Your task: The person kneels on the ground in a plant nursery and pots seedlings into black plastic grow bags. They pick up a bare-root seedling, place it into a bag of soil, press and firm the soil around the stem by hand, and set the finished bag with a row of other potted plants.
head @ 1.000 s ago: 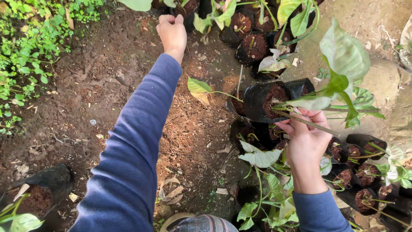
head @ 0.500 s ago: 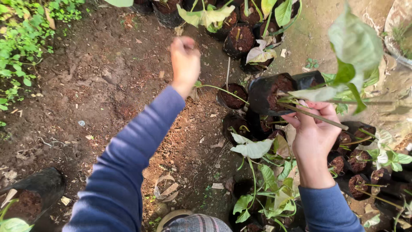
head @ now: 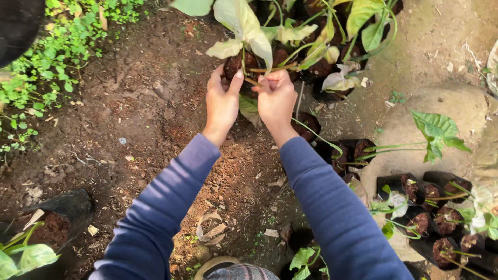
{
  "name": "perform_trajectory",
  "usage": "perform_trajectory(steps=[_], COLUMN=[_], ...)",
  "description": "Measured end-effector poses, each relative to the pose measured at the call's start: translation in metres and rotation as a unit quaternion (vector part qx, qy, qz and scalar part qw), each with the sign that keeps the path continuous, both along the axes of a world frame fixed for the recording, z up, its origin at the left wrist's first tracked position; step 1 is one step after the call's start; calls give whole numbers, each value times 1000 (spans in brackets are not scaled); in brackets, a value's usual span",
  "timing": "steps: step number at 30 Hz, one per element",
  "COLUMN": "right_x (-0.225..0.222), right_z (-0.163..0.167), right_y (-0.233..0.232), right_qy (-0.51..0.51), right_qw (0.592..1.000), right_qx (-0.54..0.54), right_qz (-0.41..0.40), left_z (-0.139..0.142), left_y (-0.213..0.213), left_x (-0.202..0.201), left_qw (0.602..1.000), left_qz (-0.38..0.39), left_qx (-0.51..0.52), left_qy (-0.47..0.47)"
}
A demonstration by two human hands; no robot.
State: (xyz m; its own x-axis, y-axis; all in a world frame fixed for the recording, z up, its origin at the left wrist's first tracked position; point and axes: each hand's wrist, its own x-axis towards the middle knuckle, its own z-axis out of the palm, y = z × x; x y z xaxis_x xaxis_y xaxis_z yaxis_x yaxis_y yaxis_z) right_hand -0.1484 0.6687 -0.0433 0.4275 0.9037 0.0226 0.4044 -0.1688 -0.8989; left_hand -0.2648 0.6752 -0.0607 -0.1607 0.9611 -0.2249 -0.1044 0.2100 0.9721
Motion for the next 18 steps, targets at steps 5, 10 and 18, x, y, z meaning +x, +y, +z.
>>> perform_trajectory(steps=[5, 10, 18], right_x=[2, 10, 7], right_z=[-14, -22, -15], right_y=[10, 6, 5], right_qy=[-28, 19, 15], right_qw=[999, 998, 997], right_qx=[-13, -44, -75], right_qz=[39, 30, -14], left_z=[-21, -24, -18], left_y=[28, 31, 50], left_x=[1, 5, 19], left_qw=[977, 980, 975], left_qz=[31, 31, 44], left_qx=[92, 4, 27], left_qy=[189, 198, 218])
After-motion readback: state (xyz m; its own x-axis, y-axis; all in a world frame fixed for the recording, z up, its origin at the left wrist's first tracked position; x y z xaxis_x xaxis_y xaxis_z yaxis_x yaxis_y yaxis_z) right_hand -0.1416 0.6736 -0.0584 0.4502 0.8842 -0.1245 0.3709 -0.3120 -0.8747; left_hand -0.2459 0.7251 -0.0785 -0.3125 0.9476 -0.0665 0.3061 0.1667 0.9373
